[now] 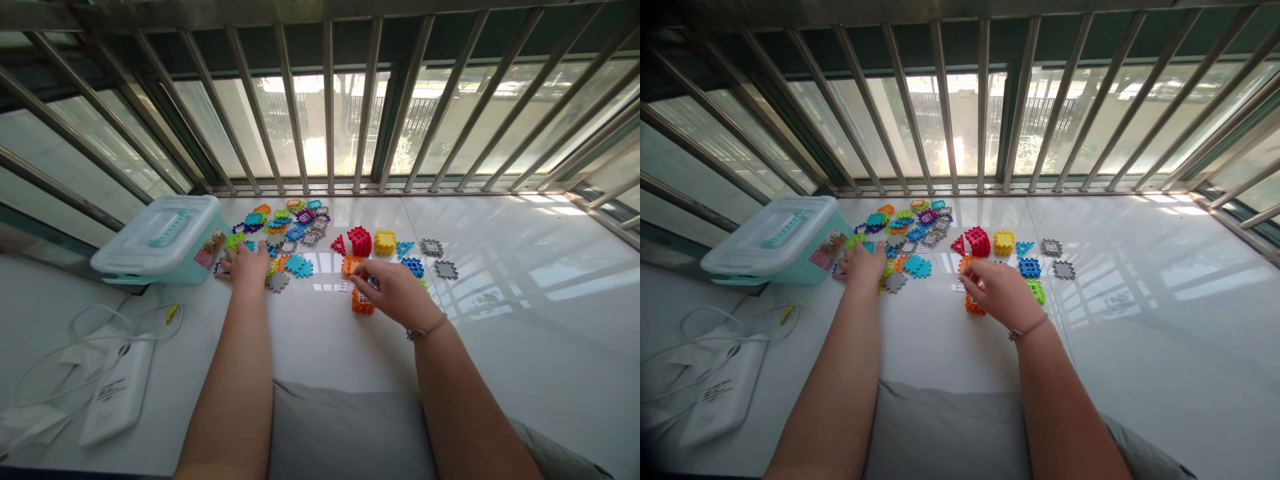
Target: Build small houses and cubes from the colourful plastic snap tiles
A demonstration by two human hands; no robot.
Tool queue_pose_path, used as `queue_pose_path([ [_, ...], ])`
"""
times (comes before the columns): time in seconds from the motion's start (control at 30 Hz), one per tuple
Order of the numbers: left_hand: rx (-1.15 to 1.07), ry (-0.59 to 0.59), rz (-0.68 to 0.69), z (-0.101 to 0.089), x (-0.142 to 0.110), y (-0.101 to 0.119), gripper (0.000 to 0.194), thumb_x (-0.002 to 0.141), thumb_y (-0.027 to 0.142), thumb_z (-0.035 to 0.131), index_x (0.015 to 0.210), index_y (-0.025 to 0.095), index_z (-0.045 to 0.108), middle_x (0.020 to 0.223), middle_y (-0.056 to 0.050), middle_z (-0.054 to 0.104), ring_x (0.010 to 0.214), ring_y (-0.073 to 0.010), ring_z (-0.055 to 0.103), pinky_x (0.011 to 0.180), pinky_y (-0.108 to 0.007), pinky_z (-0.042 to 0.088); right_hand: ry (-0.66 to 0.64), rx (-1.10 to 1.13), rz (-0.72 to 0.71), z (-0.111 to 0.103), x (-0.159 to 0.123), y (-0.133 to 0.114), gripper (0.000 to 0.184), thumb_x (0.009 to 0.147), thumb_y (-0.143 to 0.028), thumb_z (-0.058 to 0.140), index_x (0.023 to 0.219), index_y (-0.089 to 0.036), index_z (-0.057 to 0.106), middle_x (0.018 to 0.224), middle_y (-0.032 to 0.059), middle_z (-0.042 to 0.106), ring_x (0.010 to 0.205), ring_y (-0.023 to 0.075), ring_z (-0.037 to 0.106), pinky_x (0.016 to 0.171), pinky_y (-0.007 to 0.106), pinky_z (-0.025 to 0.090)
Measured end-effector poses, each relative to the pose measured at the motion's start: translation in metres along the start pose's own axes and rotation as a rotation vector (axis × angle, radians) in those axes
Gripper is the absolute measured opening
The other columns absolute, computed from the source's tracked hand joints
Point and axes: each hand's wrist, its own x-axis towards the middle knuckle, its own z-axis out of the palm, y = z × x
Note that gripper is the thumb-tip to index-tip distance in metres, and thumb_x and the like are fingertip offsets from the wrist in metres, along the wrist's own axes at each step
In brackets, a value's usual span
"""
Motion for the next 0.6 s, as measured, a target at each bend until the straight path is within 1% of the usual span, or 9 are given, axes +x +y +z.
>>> queue_pose_path([
  [0.1, 0.011, -0.032, 0.103, 0.006, -0.001, 0.003, 0.073, 0.102, 0.068, 0.050, 0.155, 0.022, 0.066, 0.175, -0.026, 0.050, 0.163, -0.0537, 0.040, 0.131, -0.080, 0.027, 0.005, -0.018, 0.001, 0.001, 0.000, 0.001, 0.017, 0.108, -0.033, 0.068, 0.095, -0.024, 0.072, 0.086, 0.0012, 0.079, 0.072, 0.0172, 0.064, 0.069, 0.030, 0.038],
  [0.17, 0.018, -0.016, 0.137, 0.007, -0.002, 0.005, 0.069, 0.102, 0.066, 0.051, 0.150, 0.021, 0.070, 0.167, -0.026, 0.058, 0.158, -0.0532, 0.047, 0.129, -0.076, 0.034, 0.010, -0.021, -0.014, 0.001, 0.000, 0.001, 0.015, 0.108, -0.031, 0.068, 0.095, -0.024, 0.072, 0.086, 0.0010, 0.079, 0.071, 0.0167, 0.064, 0.068, 0.029, 0.037],
  [0.2, 0.020, 0.002, 0.141, 0.007, -0.001, 0.005, 0.069, 0.102, 0.065, 0.052, 0.150, 0.019, 0.070, 0.165, -0.028, 0.058, 0.157, -0.0532, 0.047, 0.128, -0.074, 0.037, 0.014, -0.019, -0.022, 0.001, 0.000, 0.000, 0.014, 0.107, -0.030, 0.068, 0.096, -0.024, 0.072, 0.086, 0.0009, 0.079, 0.070, 0.0164, 0.064, 0.068, 0.029, 0.037],
  [0.27, 0.022, 0.041, 0.144, 0.007, -0.001, 0.005, 0.072, 0.102, 0.061, 0.053, 0.155, 0.014, 0.066, 0.170, -0.029, 0.053, 0.161, -0.0525, 0.042, 0.129, -0.069, 0.039, 0.018, -0.016, -0.027, 0.001, 0.000, -0.001, 0.014, 0.107, -0.030, 0.068, 0.095, -0.024, 0.072, 0.085, 0.0008, 0.078, 0.070, 0.0163, 0.064, 0.068, 0.029, 0.037],
  [0.33, 0.021, 0.059, 0.151, 0.009, 0.000, 0.006, 0.077, 0.103, 0.060, 0.052, 0.162, 0.010, 0.058, 0.179, -0.029, 0.041, 0.168, -0.0509, 0.033, 0.132, -0.069, 0.035, 0.021, -0.020, -0.020, 0.001, 0.000, -0.002, 0.015, 0.107, -0.031, 0.068, 0.095, -0.024, 0.072, 0.084, 0.0008, 0.078, 0.070, 0.0166, 0.064, 0.067, 0.029, 0.037],
  [0.4, 0.019, 0.048, 0.170, 0.012, 0.000, 0.008, 0.079, 0.105, 0.059, 0.050, 0.168, 0.010, 0.051, 0.185, -0.027, 0.034, 0.171, -0.0484, 0.028, 0.135, -0.071, 0.029, 0.023, -0.025, -0.007, 0.002, 0.001, -0.003, 0.016, 0.107, -0.031, 0.068, 0.094, -0.024, 0.072, 0.082, 0.0005, 0.077, 0.069, 0.0165, 0.063, 0.066, 0.030, 0.036],
  [0.43, 0.018, 0.039, 0.182, 0.014, 0.000, 0.009, 0.078, 0.106, 0.058, 0.049, 0.168, 0.011, 0.050, 0.185, -0.026, 0.035, 0.171, -0.0473, 0.030, 0.136, -0.072, 0.027, 0.023, -0.023, -0.003, 0.003, 0.001, -0.004, 0.016, 0.107, -0.031, 0.069, 0.093, -0.024, 0.072, 0.082, 0.0003, 0.077, 0.068, 0.0162, 0.062, 0.066, 0.030, 0.036],
  [0.5, 0.018, 0.036, 0.200, 0.017, 0.000, 0.012, 0.074, 0.107, 0.057, 0.048, 0.167, 0.014, 0.053, 0.180, -0.026, 0.043, 0.166, -0.0476, 0.039, 0.134, -0.073, 0.028, 0.017, -0.016, -0.005, 0.004, 0.002, -0.005, 0.016, 0.106, -0.030, 0.069, 0.093, -0.024, 0.072, 0.082, 0.0004, 0.077, 0.067, 0.0158, 0.061, 0.066, 0.030, 0.036],
  [0.6, 0.030, 0.079, 0.189, 0.017, -0.002, 0.015, 0.069, 0.105, 0.056, 0.053, 0.157, 0.012, 0.061, 0.166, -0.032, 0.055, 0.154, -0.0518, 0.050, 0.129, -0.072, 0.035, 0.010, -0.006, -0.022, 0.005, 0.003, -0.007, 0.017, 0.107, -0.030, 0.068, 0.092, -0.023, 0.072, 0.085, 0.0013, 0.079, 0.068, 0.0159, 0.062, 0.066, 0.030, 0.037],
])
